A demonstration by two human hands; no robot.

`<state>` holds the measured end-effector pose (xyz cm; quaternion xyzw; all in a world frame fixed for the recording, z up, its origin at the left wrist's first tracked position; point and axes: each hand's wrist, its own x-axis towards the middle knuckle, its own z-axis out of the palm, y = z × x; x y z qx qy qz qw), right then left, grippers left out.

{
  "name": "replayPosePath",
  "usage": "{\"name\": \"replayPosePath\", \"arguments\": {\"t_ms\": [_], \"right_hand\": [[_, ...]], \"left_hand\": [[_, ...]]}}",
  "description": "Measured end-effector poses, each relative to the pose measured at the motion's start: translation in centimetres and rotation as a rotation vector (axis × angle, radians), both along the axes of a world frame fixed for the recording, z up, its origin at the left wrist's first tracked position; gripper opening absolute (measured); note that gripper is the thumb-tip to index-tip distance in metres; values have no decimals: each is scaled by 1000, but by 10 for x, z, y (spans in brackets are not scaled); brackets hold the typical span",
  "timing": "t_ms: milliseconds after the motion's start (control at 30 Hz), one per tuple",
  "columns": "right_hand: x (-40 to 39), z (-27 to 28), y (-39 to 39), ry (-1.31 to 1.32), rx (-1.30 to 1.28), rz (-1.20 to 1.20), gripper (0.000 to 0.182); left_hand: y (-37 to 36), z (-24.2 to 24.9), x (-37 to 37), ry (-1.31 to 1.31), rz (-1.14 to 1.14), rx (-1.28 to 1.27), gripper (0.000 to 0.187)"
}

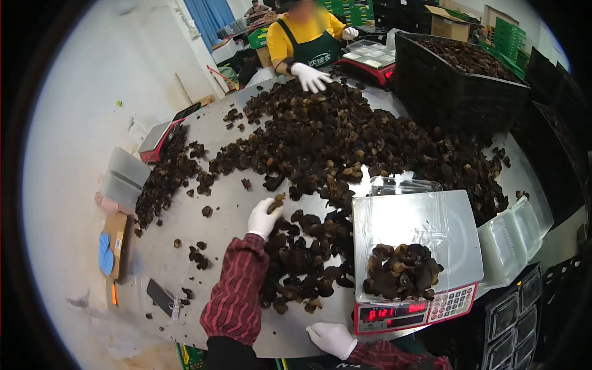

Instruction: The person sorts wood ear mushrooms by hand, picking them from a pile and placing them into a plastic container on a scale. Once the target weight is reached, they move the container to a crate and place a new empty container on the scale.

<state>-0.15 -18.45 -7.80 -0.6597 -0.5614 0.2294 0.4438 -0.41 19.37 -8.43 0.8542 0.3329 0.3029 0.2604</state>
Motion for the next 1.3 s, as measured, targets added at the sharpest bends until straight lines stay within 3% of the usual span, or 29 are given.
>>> {"name": "replayPosePath", "arguments": {"t_ms": [67, 133, 200, 267, 333, 400, 467, 500, 533, 600, 667, 733, 767, 867, 1000, 1067, 1100, 1133, 1200, 1300], "right_hand": [[1, -1, 1, -15, 16, 12, 25], [1, -2, 1, -72, 56, 0, 24], [1, 1, 1, -87, 75, -5, 24], [0, -3, 2, -76, 70, -5, 25], [0, -1, 2, -83, 63, -7, 25], [0, -1, 2, -97, 61, -8, 26], [-1, -1, 3, -83, 89, -20, 26], [-1, 1, 2, -89, 88, -22, 26], [-3, 1, 2, -92, 91, -18, 26], [-3, -1, 2, -87, 115, -36, 26], [-3, 0, 1, -99, 102, -43, 26], [-2, -1, 1, -105, 94, -45, 26], [-2, -2, 1, -109, 83, -40, 26], [-4, -2, 1, -119, 62, -45, 27], [0, 0, 0, -126, 42, -47, 25], [0, -1, -3, -71, 62, -110, 21], [1, -1, -3, -7, 93, -170, 17], [0, -2, -2, -7, 95, -169, 17], [-5, -6, -2, 97, 103, -392, 9], [-6, -4, 5, -3, 118, -411, 20]], "left_hand": [[-23, 32, -28, -167, 1, -304, 21], [-77, 98, -71, -60, 91, -613, 20], [-113, 124, -134, 146, 72, -611, 23], [-150, 133, -212, 262, 21, -739, 26], [-195, 141, -277, 326, 167, -948, 27], [-229, 148, -328, 592, 263, -1061, 30], [-257, 122, -384, 622, 406, -1175, 33], [-267, 102, -418, 610, 457, -1205, 44], [-277, 92, -436, 696, 278, -794, 56], [-280, 76, -459, 935, 372, -523, 58], [-264, 87, -416, 835, 493, -304, 47], [-242, 117, -324, 521, 350, -109, 27], [-231, 119, -284, 339, 257, -81, 29], [-197, 105, -177, 223, 23, -19, 50], [-162, 71, -77, 319, 77, 298, 51], [-135, 31, -71, 260, 1, 128, 42], [-129, 25, -75, 121, 19, 113, 27], [-129, 26, -83, -77, 58, -58, 14], [-136, 48, -109, -173, 134, -72, 9], [-154, 69, -152, -314, 311, -160, 7]]}}
